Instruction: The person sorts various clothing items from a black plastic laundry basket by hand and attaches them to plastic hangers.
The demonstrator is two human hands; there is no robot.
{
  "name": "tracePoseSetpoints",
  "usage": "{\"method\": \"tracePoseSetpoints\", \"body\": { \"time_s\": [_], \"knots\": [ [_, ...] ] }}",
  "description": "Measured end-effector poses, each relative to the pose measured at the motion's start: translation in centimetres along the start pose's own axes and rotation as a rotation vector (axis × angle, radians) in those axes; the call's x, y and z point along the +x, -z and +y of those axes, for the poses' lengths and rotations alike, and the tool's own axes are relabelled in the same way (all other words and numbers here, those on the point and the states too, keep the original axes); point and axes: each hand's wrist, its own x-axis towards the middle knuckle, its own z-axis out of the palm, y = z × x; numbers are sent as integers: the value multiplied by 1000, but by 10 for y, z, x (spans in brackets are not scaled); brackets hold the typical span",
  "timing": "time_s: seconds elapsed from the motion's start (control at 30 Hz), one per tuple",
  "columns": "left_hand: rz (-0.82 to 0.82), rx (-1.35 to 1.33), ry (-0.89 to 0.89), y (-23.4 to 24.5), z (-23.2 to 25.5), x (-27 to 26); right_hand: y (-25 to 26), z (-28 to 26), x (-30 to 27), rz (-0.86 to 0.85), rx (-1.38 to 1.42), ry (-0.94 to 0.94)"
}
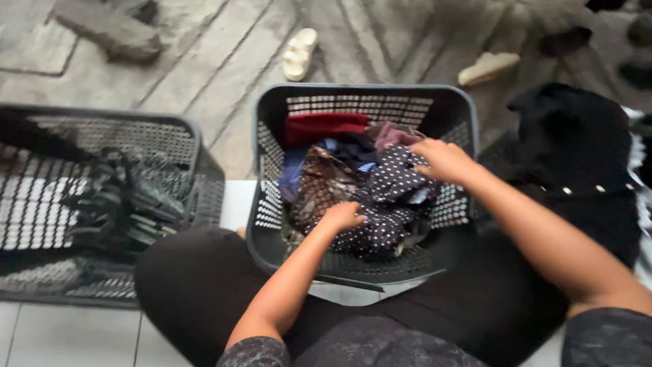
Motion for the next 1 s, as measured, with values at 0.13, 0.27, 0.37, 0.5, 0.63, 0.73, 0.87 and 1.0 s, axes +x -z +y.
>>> {"method": "tracePoseSetpoints", "body": {
  "time_s": [0.13, 0.27, 0.37, 0.5, 0.63, 0.73, 0.87, 1.0],
  "knots": [
    [-8, 30, -142, 32, 19, -17, -85, 1, 8, -187, -390, 33],
    [83, 73, -115, 122, 50, -79, -118, 23, 6, -392, -385, 12],
    [212, 41, -159, 187, 48, -127, -112, 33, 17, -358, -249, 12],
    [246, 2, -121, 249, -3, -169, -98, 24, 12, -367, -238, -19],
    [311, -319, -105, 287, -102, -188, -83, -4, 6, -376, -181, 33],
    [472, -625, -2, 300, -174, -195, -72, -36, 2, -443, -219, 22],
    [565, -597, 202, 307, -257, -191, -45, -85, -1, -458, -179, 115],
    [509, -596, 421, 282, -334, -183, -18, -124, -12, -428, -106, 130]
  ]
}}
